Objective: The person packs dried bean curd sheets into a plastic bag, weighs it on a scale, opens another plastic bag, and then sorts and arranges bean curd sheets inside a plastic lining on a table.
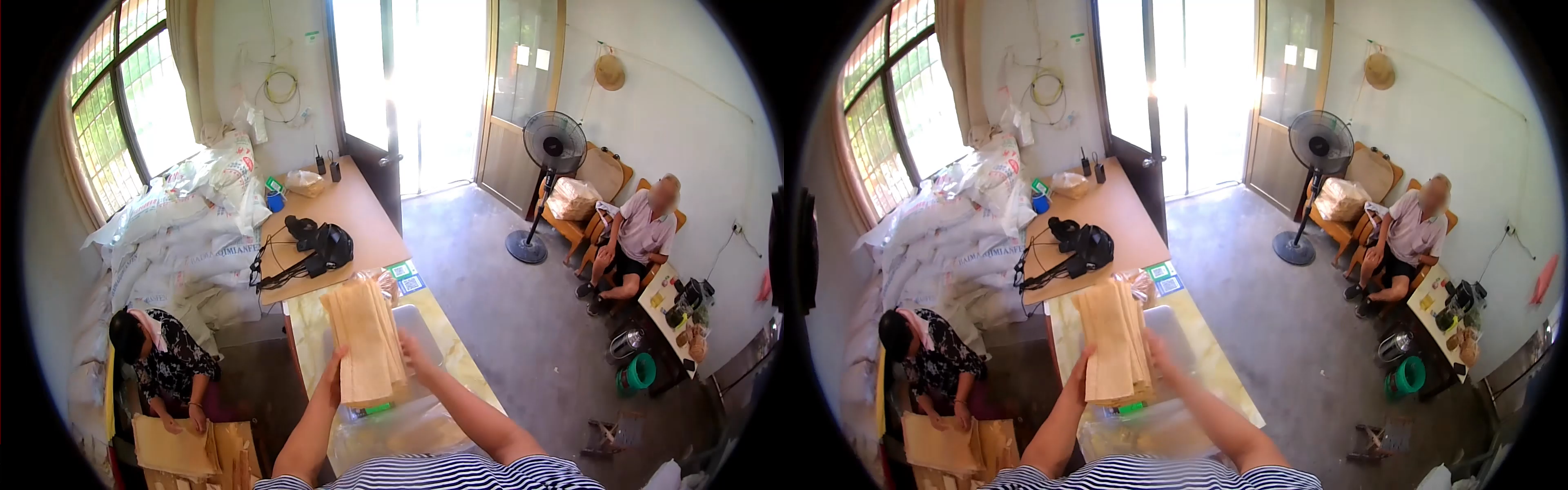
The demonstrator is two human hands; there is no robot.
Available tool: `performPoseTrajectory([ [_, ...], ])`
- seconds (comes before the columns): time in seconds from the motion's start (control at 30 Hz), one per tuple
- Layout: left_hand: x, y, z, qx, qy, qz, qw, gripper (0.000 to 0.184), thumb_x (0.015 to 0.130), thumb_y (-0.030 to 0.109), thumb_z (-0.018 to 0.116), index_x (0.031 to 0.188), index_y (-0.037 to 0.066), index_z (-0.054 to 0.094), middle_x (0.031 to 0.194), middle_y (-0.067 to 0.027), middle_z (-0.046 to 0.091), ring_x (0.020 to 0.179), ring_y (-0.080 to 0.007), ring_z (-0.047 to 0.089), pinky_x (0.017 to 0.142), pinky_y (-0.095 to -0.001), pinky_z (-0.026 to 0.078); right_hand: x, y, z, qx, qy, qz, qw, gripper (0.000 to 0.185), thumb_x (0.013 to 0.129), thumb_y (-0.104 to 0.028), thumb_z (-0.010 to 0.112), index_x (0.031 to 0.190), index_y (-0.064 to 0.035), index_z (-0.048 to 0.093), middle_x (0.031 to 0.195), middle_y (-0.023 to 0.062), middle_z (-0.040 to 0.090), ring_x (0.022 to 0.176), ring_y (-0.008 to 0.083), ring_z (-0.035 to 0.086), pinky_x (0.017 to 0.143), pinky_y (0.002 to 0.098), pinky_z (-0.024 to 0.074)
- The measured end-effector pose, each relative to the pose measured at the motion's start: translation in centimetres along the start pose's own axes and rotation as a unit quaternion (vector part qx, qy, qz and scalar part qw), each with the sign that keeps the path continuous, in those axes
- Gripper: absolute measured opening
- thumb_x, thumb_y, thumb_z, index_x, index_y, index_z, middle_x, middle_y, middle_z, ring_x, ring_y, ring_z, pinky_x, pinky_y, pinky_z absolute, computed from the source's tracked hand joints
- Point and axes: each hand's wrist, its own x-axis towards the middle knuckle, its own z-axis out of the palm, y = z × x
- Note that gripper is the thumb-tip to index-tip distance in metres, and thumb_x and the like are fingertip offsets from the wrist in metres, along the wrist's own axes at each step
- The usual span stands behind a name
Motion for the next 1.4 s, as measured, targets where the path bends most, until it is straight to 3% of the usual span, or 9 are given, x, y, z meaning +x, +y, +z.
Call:
performPoseTrajectory([
  [0.1,-0.7,1.0,2.0,-0.069,-0.04,-0.012,0.997,0.064,0.078,0.041,0.062,0.127,0.004,0.042,0.113,-0.0123,0.058,0.099,-0.0252,0.059,0.086,-0.0384,0.049,3.2,0.1,-2.4,-0.079,0.088,-0.045,0.992,0.063,0.091,-0.052,0.034,0.135,-0.0064,0.031,0.127,0.0102,0.044,0.116,0.0171,0.044,0.094,0.0345,0.038],
  [0.17,-0.1,1.2,2.3,-0.062,-0.083,-0.003,0.995,0.064,0.079,0.039,0.061,0.13,0.007,0.04,0.119,-0.0106,0.055,0.102,-0.025,0.058,0.087,-0.0377,0.049,7.1,2.4,-4.6,0.049,-0.093,-0.199,0.974,0.063,0.094,-0.052,0.026,0.136,-0.005,0.03,0.128,0.0082,0.045,0.115,0.0194,0.045,0.096,0.0331,0.0366],
  [0.37,-1.4,1.1,6.4,0.059,-0.106,0.006,0.993,0.069,0.078,0.034,0.062,0.134,0.006,0.033,0.125,-0.011,0.048,0.113,-0.0219,0.05,0.091,-0.0359,0.045,-2.3,-2.6,-1.5,0.129,-0.078,-0.144,0.978,0.058,0.097,-0.044,0.018,0.134,-0.0019,0.032,0.129,0.0088,0.043,0.113,0.0196,0.045,0.097,0.0326,0.0368],
  [0.63,-2.5,-1.5,9.3,0.138,-0.153,0.093,0.974,0.084,0.073,0.029,0.062,0.142,0.014,0.015,0.134,-0.0103,0.034,0.121,-0.024,0.039,0.097,-0.0375,0.037,-5.8,0.6,-3.2,0.032,0.036,-0.212,0.976,0.064,0.086,-0.044,0.051,0.134,-0.0088,0.028,0.129,0.0062,0.04,0.118,0.0188,0.04,0.098,0.0344,0.0357],
  [0.97,-4.2,-4.3,11.6,0.2,-0.187,0.081,0.959,0.091,0.073,0.032,0.065,0.143,0.015,0.009,0.139,-0.0089,0.027,0.127,-0.0216,0.031,0.102,-0.0358,0.029,-13.7,2.0,-2.9,0.125,0.107,-0.21,0.964,0.073,0.08,-0.023,0.059,0.137,-0.0129,0.015,0.13,0.0102,0.035,0.121,0.0236,0.036,0.099,0.0383,0.0339],
  [1.2,-7.6,-6.1,14.7,0.226,-0.142,0.124,0.956,0.09,0.075,0.026,0.066,0.143,0.015,0.007,0.138,-0.0095,0.029,0.126,-0.0215,0.031,0.102,-0.0354,0.03,-16.1,3.0,-4.6,0.111,0.05,-0.218,0.968,0.073,0.078,-0.036,0.063,0.134,-0.0129,0.022,0.127,0.0082,0.041,0.117,0.0233,0.043,0.093,0.039,0.0427],
  [1.3,-8.7,-8.7,15.7,0.283,-0.141,0.154,0.936,0.09,0.076,0.031,0.065,0.143,0.011,0.009,0.137,-0.0146,0.03,0.126,-0.0265,0.032,0.103,-0.0368,0.029,-17.2,5.6,-6.7,0.142,0.029,-0.25,0.957,0.074,0.079,-0.04,0.061,0.136,-0.01,0.024,0.131,0.0112,0.041,0.118,0.0254,0.044,0.096,0.0403,0.0412],
  [1.37,-8.5,-11.5,15.6,0.503,-0.074,0.249,0.824,0.09,0.077,0.041,0.062,0.142,0.005,0.011,0.136,-0.022,0.031,0.127,-0.0331,0.031,0.105,-0.0387,0.025,-18.6,7.2,-8.9,0.245,0.014,-0.196,0.949,0.073,0.08,-0.034,0.062,0.136,-0.0089,0.023,0.129,0.0114,0.041,0.117,0.0256,0.044,0.095,0.0388,0.0418],
  [1.4,-9.3,-12.2,16.6,0.502,-0.057,0.236,0.83,0.09,0.077,0.041,0.062,0.142,0.005,0.011,0.136,-0.022,0.031,0.127,-0.0331,0.031,0.105,-0.0387,0.025,-20.2,7.2,-9.1,0.27,0.013,-0.143,0.952,0.067,0.083,-0.04,0.057,0.135,-0.0068,0.03,0.129,0.0135,0.044,0.116,0.0266,0.047,0.095,0.04,0.0422],
])
